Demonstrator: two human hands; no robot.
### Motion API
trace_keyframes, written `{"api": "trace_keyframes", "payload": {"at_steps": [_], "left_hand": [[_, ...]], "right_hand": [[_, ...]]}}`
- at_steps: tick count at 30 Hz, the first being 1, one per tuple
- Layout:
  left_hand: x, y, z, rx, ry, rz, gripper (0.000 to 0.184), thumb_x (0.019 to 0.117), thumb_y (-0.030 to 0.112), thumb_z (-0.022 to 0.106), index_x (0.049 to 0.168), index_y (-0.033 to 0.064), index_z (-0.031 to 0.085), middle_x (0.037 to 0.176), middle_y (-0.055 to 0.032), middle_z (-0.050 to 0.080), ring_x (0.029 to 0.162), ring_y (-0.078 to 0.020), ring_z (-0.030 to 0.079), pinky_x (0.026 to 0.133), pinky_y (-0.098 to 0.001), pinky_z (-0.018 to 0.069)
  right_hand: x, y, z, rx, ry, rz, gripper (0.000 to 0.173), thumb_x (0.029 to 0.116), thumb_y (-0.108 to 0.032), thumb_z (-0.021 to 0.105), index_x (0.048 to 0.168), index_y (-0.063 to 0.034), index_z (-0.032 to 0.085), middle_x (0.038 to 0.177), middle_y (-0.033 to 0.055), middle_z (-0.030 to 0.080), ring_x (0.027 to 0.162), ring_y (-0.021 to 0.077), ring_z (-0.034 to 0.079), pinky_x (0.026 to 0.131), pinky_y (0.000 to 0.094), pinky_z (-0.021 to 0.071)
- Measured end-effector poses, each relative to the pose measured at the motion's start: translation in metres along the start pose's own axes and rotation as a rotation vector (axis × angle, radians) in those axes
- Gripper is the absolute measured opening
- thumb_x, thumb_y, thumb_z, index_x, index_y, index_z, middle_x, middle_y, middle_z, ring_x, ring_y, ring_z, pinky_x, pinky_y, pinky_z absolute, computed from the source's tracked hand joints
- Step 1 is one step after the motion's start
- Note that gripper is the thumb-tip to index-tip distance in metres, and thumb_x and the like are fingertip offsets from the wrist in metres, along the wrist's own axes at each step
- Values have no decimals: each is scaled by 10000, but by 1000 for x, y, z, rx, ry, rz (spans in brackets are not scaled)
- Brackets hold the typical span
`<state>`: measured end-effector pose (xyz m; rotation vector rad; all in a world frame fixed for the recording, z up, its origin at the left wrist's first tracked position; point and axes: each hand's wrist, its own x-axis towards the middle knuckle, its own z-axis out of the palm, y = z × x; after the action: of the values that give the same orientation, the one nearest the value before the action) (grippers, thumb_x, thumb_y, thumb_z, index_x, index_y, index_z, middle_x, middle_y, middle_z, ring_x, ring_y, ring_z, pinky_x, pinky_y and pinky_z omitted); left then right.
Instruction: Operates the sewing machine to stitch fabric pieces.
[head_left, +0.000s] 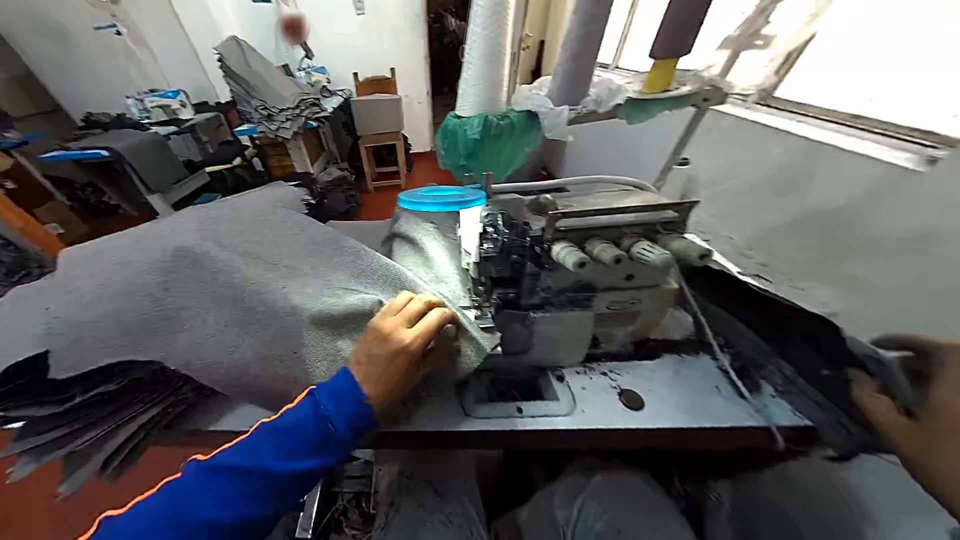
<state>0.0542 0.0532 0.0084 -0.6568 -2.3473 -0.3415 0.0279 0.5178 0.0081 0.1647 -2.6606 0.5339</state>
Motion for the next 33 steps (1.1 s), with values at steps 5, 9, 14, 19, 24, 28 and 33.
{"api": "trace_keyframes", "payload": {"at_steps": [5,9,14,19,24,28,33], "left_hand": [[29,-28,-9,-109,-362,47,551,926,475,680,1290,62,664,1311,-114,668,1284,-296,595,1094,-544,444],[79,-37,-29,-200,-849,-70,441,846,371,839,1037,9,675,951,-142,677,895,-284,665,813,-512,546],[134,-16,-52,-252,-1313,-67,108,860,79,795,901,29,709,748,-68,641,680,-172,602,643,-394,497],[153,23,-84,-508,-1418,-101,497,851,10,791,1311,84,619,851,-48,706,704,-93,638,667,-270,538],[135,27,-59,-580,-1047,51,100,1016,114,615,1031,46,686,836,-1,666,737,-43,608,678,-219,513],[103,27,-45,-527,-616,106,134,937,191,723,879,74,693,803,35,611,673,2,545,597,-146,461],[92,31,-64,-266,-437,350,143,942,252,695,927,114,725,883,41,661,776,-1,626,692,-150,534]], "right_hand": [[-20,-18,-14,312,213,-83,336,915,-27,588,1159,200,548,1001,261,636,887,206,619,817,352,540],[-28,-67,16,651,404,-144,160,991,-142,626,1095,-24,597,1006,-128,648,942,-101,610,871,155,540],[-36,-161,71,756,343,-70,235,1029,-222,577,1098,2,598,869,10,669,770,26,662,686,261,585],[-34,-209,100,1086,212,-78,233,1034,-131,541,1239,-49,616,1000,-6,724,911,45,701,808,265,604],[-26,-227,105,1348,81,33,235,1054,-132,516,1249,-60,623,1013,21,725,946,76,697,850,280,590],[-25,-235,100,1502,-41,147,226,1056,-102,491,1221,-2,609,1003,49,715,969,71,684,890,268,565],[-26,-245,98,1595,-124,219,236,1057,-97,488,1253,1,576,1011,70,709,963,89,688,883,271,569]]}}
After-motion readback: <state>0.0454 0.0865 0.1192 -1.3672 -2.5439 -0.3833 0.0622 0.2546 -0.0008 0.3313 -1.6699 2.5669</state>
